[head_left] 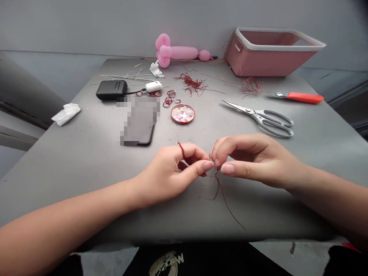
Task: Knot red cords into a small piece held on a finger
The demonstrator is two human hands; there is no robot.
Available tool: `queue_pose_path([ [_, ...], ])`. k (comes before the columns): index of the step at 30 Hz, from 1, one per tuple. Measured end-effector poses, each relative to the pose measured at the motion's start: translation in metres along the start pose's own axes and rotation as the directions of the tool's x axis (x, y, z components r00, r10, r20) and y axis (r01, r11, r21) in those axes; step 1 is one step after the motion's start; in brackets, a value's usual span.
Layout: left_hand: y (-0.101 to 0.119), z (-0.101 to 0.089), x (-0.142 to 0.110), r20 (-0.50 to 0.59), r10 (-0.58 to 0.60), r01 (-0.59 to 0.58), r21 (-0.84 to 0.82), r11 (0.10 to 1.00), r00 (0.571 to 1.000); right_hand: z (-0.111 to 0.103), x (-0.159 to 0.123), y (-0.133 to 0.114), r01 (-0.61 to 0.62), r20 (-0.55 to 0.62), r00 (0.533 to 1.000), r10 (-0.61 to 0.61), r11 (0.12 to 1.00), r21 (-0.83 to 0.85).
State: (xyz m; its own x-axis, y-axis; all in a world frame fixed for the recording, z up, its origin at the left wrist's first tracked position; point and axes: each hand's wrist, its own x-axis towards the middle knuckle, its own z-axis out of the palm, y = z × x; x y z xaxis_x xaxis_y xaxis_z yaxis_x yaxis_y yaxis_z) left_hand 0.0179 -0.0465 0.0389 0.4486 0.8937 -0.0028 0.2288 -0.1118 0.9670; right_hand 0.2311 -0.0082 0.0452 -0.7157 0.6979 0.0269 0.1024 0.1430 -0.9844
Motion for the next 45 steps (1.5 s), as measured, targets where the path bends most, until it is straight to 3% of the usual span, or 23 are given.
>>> queue_pose_path([
  [3,-0.003,0.0,0.0,-0.068,0.301,-0.282,0.209,0.936,0.951,0.003,0.0,0.003,-0.089,0.037,0.996,0.085,0.987,0.134],
  [7,-0.007,-0.001,-0.001,-0.098,0.549,-0.465,0.422,0.778,0.83,0.005,0.002,0.005,-0.193,0.096,0.98,0.172,0.943,0.272],
  [11,-0.01,-0.003,0.0,-0.089,0.641,-0.519,0.506,0.689,0.763,0.007,0.002,0.005,-0.272,0.1,0.962,0.253,0.903,0.333],
  [16,-0.009,-0.002,0.001,-0.11,0.667,-0.529,0.522,0.67,0.737,0.009,0.002,0.005,-0.321,0.103,0.947,0.304,0.898,0.302],
  [18,-0.008,-0.002,0.0,-0.14,0.642,-0.501,0.509,0.7,0.754,0.009,0.003,0.004,-0.31,0.089,0.951,0.297,0.909,0.28],
  [20,-0.008,-0.001,0.0,-0.163,0.56,-0.457,0.419,0.785,0.813,0.009,0.003,0.003,-0.294,0.073,0.956,0.285,0.918,0.266],
  [23,-0.004,-0.001,0.0,-0.178,0.283,-0.263,0.132,0.956,0.942,0.01,0.003,0.0,-0.267,0.032,0.963,0.267,0.933,0.24],
  [25,0.0,-0.002,0.001,-0.146,0.036,-0.051,-0.098,0.994,0.989,0.01,0.002,-0.001,-0.259,-0.025,0.963,0.269,0.945,0.199],
  [28,0.005,-0.003,0.005,-0.009,-0.233,0.213,-0.365,0.906,0.973,0.012,0.001,-0.001,-0.261,-0.112,0.956,0.27,0.961,0.091],
  [31,0.007,-0.002,0.007,0.054,-0.318,0.307,-0.446,0.841,0.947,0.016,0.0,0.0,-0.168,-0.189,0.973,0.137,0.972,-0.165],
  [33,0.006,0.001,0.006,0.043,-0.331,0.319,-0.406,0.856,0.943,0.02,-0.002,0.001,-0.02,-0.221,0.971,-0.092,0.888,-0.459],
  [35,0.004,0.005,0.003,0.037,-0.315,0.307,-0.351,0.885,0.948,0.025,-0.005,0.003,0.129,-0.164,0.924,-0.344,0.686,-0.716],
  [37,0.003,0.01,-0.001,0.055,-0.273,0.275,-0.329,0.903,0.961,0.028,-0.008,0.003,0.213,-0.078,0.858,-0.507,0.49,-0.845],
  [39,0.003,0.013,-0.004,0.06,-0.216,0.224,-0.314,0.923,0.975,0.03,-0.009,0.003,0.237,-0.055,0.817,-0.574,0.42,-0.876],
  [40,0.003,0.014,-0.005,0.038,-0.175,0.178,-0.3,0.937,0.984,0.029,-0.009,0.002,0.231,-0.075,0.823,-0.563,0.452,-0.861],
  [42,0.004,0.013,-0.005,-0.025,-0.109,0.097,-0.294,0.951,0.994,0.025,-0.008,0.0,0.21,-0.135,0.885,-0.445,0.641,-0.739],
  [45,0.002,0.009,-0.001,-0.1,-0.097,0.052,-0.383,0.922,0.99,0.015,-0.003,-0.001,0.078,-0.159,0.978,-0.131,0.95,-0.301],
])
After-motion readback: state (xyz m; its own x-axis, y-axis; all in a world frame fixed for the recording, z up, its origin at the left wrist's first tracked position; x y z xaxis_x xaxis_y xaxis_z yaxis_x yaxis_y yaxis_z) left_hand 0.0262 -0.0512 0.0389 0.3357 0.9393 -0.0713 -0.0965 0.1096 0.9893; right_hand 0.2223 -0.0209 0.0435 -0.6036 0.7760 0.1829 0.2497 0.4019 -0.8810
